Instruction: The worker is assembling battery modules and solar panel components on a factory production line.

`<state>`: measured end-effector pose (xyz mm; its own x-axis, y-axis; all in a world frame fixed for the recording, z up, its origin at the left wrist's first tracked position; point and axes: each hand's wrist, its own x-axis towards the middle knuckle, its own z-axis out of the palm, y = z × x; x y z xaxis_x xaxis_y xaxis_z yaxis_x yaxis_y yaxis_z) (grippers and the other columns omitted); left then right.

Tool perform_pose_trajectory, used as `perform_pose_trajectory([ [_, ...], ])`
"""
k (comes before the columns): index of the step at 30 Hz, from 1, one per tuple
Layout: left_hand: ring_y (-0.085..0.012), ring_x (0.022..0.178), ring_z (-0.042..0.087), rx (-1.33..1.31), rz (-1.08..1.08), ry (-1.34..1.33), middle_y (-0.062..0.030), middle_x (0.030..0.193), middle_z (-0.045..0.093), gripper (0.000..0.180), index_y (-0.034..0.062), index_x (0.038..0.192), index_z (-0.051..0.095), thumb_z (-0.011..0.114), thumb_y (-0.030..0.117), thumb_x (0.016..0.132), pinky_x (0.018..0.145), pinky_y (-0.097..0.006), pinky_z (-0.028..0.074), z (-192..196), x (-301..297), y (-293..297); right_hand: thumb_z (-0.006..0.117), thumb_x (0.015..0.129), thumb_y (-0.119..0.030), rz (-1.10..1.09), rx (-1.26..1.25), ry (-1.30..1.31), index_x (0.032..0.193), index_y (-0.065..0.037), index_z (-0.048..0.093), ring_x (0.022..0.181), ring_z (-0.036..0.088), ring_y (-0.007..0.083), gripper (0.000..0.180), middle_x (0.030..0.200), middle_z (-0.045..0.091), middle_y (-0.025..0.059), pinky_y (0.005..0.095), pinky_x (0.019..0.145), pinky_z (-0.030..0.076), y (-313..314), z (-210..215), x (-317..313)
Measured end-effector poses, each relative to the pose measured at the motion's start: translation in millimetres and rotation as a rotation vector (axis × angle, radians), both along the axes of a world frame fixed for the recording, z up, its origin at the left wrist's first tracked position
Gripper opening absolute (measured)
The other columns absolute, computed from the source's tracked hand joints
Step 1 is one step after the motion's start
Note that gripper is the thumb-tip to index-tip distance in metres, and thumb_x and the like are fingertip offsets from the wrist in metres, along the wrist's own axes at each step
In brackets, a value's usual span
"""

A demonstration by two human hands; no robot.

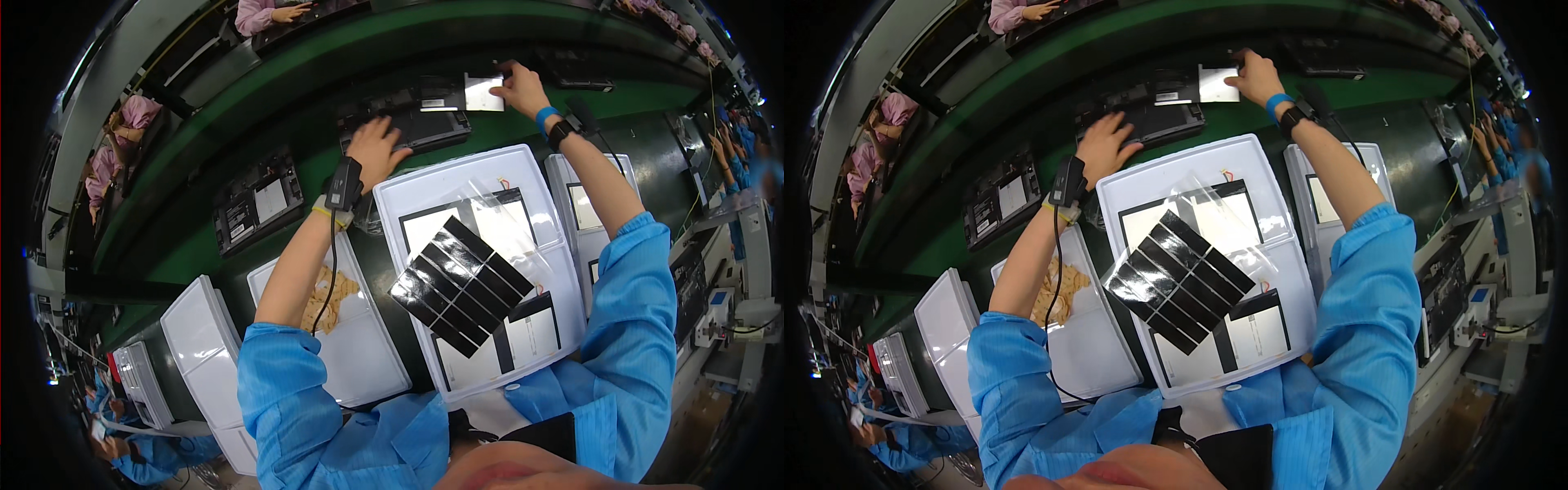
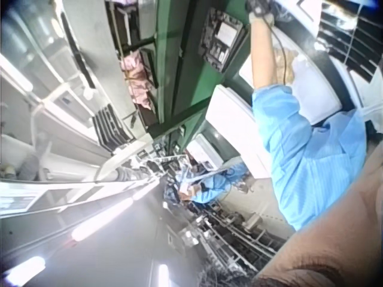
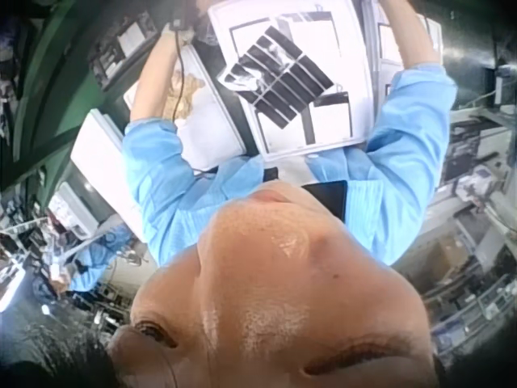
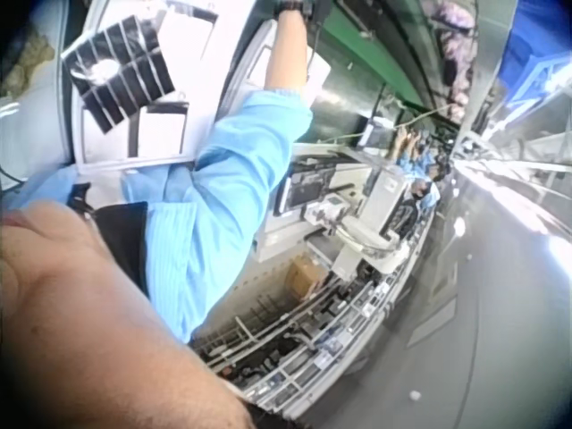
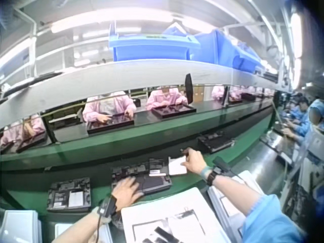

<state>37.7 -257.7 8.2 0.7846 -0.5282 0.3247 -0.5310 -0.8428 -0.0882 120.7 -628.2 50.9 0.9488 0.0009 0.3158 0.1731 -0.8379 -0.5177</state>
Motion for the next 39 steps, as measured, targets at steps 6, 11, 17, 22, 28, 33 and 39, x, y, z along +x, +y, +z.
perform_pose_trajectory([
  [6, -0.0274, 0.116, 0.067, -0.777, -0.197, 0.486, -0.0132, 0.128, 0.067, 0.047, 0.0042, 0.125, 0.065, 0.081, 0.001, 0.082, 0.104, -0.036, 0.051, 4, -2, -23, 0.089, 0.073, -0.02, 0.068, -0.014, -0.053, 0.125, -0.005, 0.068, 0.091, 0.074, 0.0342, 0.058, 0.096, 0.076, 0.0184, 0.0414, 0.086, 0.059, 23, -4, 29],
  [11, -0.0143, 0.098, 0.07, -1.07, -0.074, 0.632, -0.0117, 0.116, 0.067, 0.059, 0.0055, 0.134, 0.059, 0.076, -0.014, 0.081, 0.085, -0.025, 0.059, -1, 14, -26, 0.088, 0.075, -0.019, 0.235, 0.168, 0.095, 0.124, -0.008, 0.071, 0.086, 0.075, 0.0255, 0.053, 0.097, 0.076, 0.0148, 0.037, 0.081, 0.062, 22, -15, 44],
  [17, -0.0122, 0.094, 0.068, -1.326, -0.103, 0.751, -0.0129, 0.128, 0.065, 0.064, -0.0002, 0.14, 0.055, 0.075, -0.016, 0.082, 0.088, -0.025, 0.058, 3, 15, -12, 0.09, 0.075, -0.009, 0.444, 0.226, 0.205, 0.12, 0.002, 0.066, 0.074, 0.075, 0.0219, 0.051, 0.093, 0.073, 0.0165, 0.0332, 0.064, 0.062, 73, -8, 31],
  [22, -0.0224, 0.106, 0.069, -0.937, -0.034, 0.392, -0.013, 0.135, 0.065, 0.067, 0.0043, 0.139, 0.059, 0.088, 0.008, 0.079, 0.096, -0.036, 0.055, 22, 19, 16, 0.088, 0.079, -0.009, 0.518, 0.119, 0.259, 0.121, 0.005, 0.064, 0.076, 0.075, 0.0215, 0.051, 0.088, 0.073, 0.0147, 0.0317, 0.068, 0.063, 113, 6, 15],
  [28, -0.0409, 0.141, 0.045, -0.434, 0.041, 0.237, -0.0199, 0.149, 0.052, 0.11, 0.0094, 0.149, 0.05, 0.1, 0.042, 0.056, 0.119, -0.046, 0.038, 21, 15, 36, 0.091, 0.077, -0.015, 0.525, 0.082, 0.298, 0.118, 0.004, 0.066, 0.072, 0.075, 0.0222, 0.052, 0.088, 0.075, 0.0146, 0.0329, 0.067, 0.061, 122, -3, 9],
  [33, -0.0419, 0.139, 0.046, -0.421, 0.09, 0.255, -0.021, 0.149, 0.052, 0.113, 0.0077, 0.148, 0.051, 0.1, 0.041, 0.052, 0.119, -0.047, 0.037, 15, 21, 35, 0.092, 0.075, -0.023, 0.549, -0.048, 0.214, 0.12, 0.003, 0.067, 0.089, 0.074, 0.0288, 0.057, 0.097, 0.075, 0.0168, 0.0356, 0.08, 0.06, 120, -5, 13],
  [39, -0.0421, 0.138, 0.046, -0.286, 0.126, 0.324, -0.0195, 0.147, 0.053, 0.117, 0.0079, 0.147, 0.053, 0.102, 0.041, 0.045, 0.116, -0.047, 0.042, 23, 32, 40, 0.095, 0.066, -0.046, 0.678, -0.342, 0.12, 0.137, 0.001, 0.055, 0.131, 0.053, 0.0385, 0.094, 0.144, 0.052, 0.0243, 0.048, 0.107, 0.046, 120, -6, 4],
])
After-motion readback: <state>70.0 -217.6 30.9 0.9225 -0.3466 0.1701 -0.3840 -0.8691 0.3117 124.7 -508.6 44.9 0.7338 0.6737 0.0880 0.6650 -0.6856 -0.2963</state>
